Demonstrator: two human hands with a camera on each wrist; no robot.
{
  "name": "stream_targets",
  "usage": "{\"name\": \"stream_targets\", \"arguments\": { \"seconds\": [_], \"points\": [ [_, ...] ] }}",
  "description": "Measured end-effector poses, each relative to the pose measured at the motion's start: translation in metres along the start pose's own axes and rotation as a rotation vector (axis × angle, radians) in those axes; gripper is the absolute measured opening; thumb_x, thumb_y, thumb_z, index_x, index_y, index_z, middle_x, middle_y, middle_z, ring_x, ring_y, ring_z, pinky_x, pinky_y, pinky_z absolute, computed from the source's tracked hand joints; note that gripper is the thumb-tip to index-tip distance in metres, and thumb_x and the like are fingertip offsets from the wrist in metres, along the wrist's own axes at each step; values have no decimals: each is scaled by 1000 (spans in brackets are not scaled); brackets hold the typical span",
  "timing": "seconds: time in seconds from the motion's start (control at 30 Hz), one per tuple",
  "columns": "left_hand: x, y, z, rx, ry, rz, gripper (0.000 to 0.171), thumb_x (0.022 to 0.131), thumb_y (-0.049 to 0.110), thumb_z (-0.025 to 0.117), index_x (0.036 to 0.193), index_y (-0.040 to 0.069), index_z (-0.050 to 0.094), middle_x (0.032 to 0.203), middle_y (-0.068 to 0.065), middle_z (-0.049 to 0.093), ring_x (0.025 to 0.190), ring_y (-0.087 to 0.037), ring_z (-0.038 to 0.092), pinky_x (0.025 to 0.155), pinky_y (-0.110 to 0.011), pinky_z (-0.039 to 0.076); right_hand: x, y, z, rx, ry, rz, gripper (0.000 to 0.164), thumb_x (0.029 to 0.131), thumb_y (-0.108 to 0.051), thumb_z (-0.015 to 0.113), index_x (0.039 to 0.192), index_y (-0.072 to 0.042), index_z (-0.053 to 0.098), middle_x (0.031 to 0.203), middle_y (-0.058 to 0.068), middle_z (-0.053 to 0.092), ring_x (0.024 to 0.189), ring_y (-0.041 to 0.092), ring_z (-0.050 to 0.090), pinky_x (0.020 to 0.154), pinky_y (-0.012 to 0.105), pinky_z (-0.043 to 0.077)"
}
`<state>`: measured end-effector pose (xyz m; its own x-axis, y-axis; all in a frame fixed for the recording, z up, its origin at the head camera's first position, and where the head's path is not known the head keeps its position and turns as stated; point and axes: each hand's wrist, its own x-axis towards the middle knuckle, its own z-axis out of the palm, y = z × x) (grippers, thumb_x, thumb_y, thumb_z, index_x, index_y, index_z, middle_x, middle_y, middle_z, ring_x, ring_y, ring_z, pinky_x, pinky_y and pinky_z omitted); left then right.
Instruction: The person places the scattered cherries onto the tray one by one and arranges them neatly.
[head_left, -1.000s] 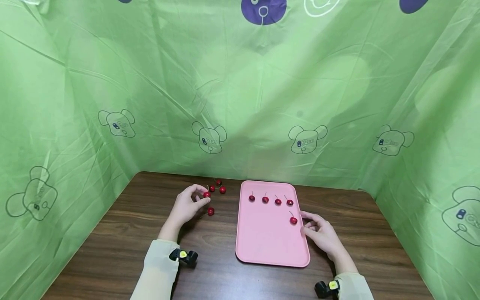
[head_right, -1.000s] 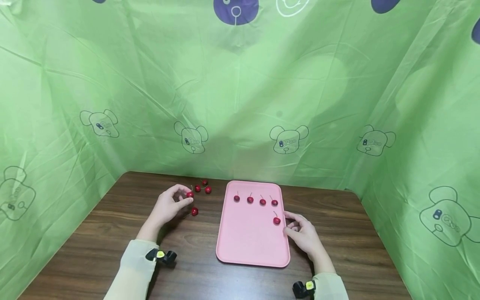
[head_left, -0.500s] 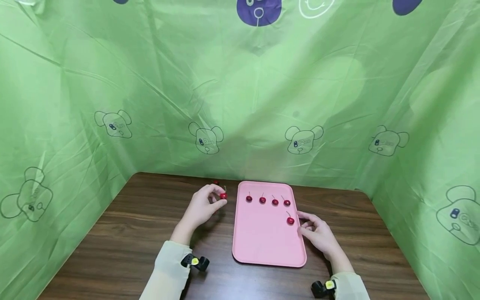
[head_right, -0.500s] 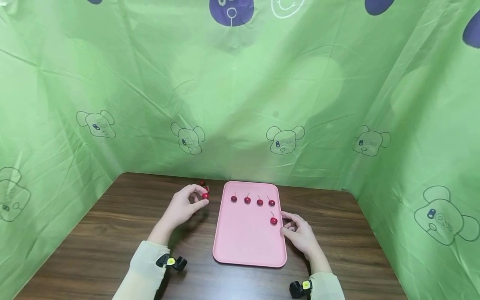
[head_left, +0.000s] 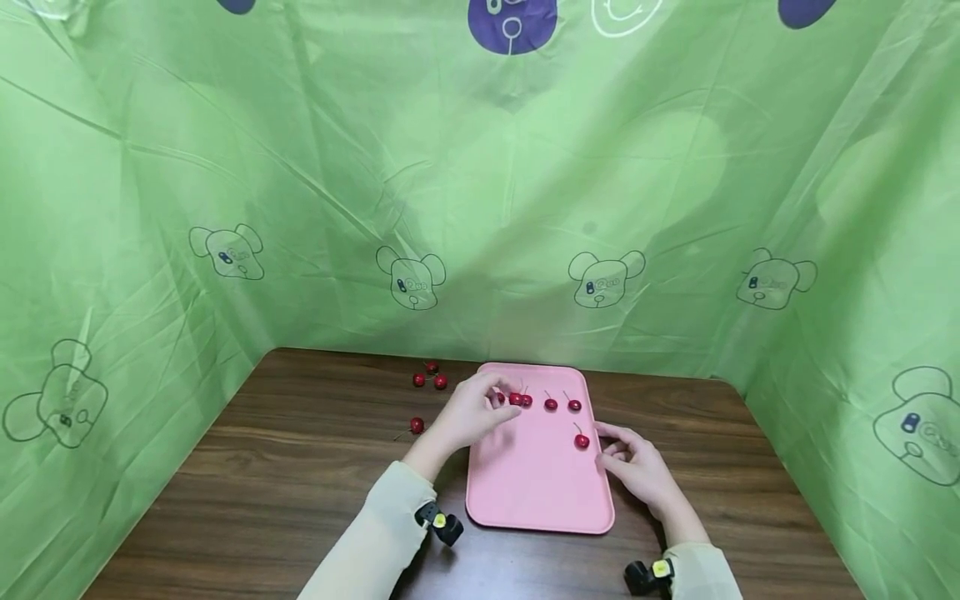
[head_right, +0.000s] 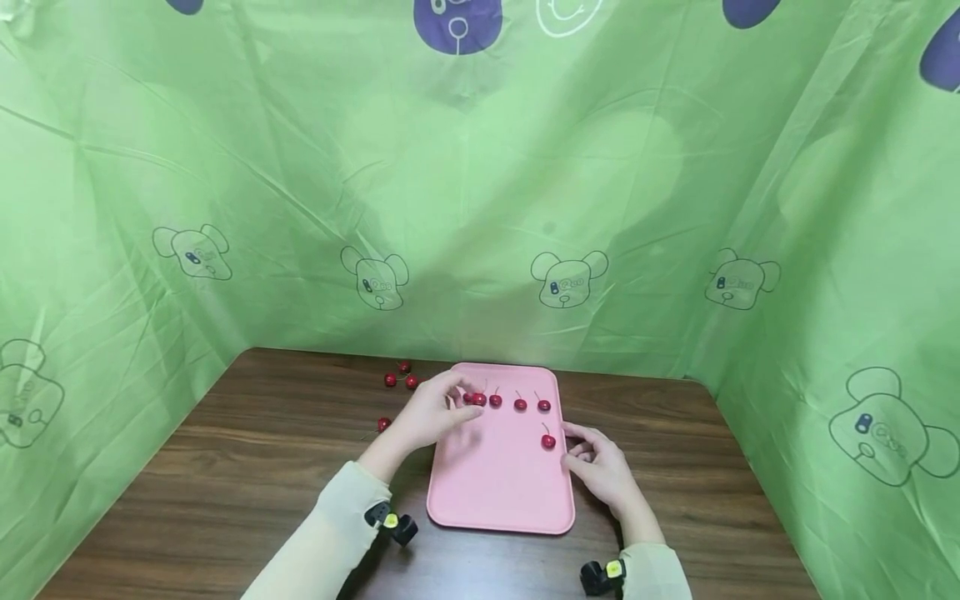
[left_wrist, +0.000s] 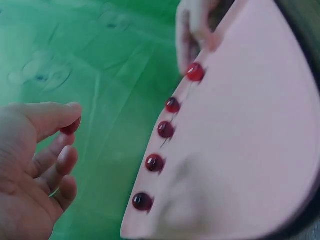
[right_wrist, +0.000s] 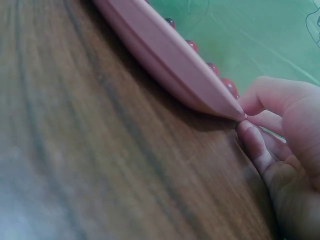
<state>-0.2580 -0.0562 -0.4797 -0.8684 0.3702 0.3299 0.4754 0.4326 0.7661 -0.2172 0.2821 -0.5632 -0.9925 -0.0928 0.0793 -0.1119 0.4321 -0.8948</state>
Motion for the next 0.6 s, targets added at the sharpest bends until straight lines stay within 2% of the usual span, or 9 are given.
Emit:
{"name": "stream_targets", "arguments": {
  "seconds": [0.17,0.4,0.6],
  "points": [
    [10,9,16,34,-43,36,22,95,12,85,114,8,74,107,-4,73,83,-18,64,76,-27,52,-1,-1,0,17,5,16,55,93,1,80,146,-3,67,134,17,72,95,14,65,80,23,54],
    [18,15,37,85,-85,40,22,95,14,86,112,12,73,106,1,70,99,-29,68,86,-28,52,-1,-2,0,2,-2,15,55,93,2,79,146,-2,66,136,18,71,95,15,65,80,23,55],
    [22,16,50,124,-92,50,21,94,15,87,108,17,71,104,4,68,96,-24,67,86,-26,51,-1,-5,-1,12,-7,18,55,93,1,79,147,-3,67,136,18,70,94,14,65,79,23,55]
  ]
}}
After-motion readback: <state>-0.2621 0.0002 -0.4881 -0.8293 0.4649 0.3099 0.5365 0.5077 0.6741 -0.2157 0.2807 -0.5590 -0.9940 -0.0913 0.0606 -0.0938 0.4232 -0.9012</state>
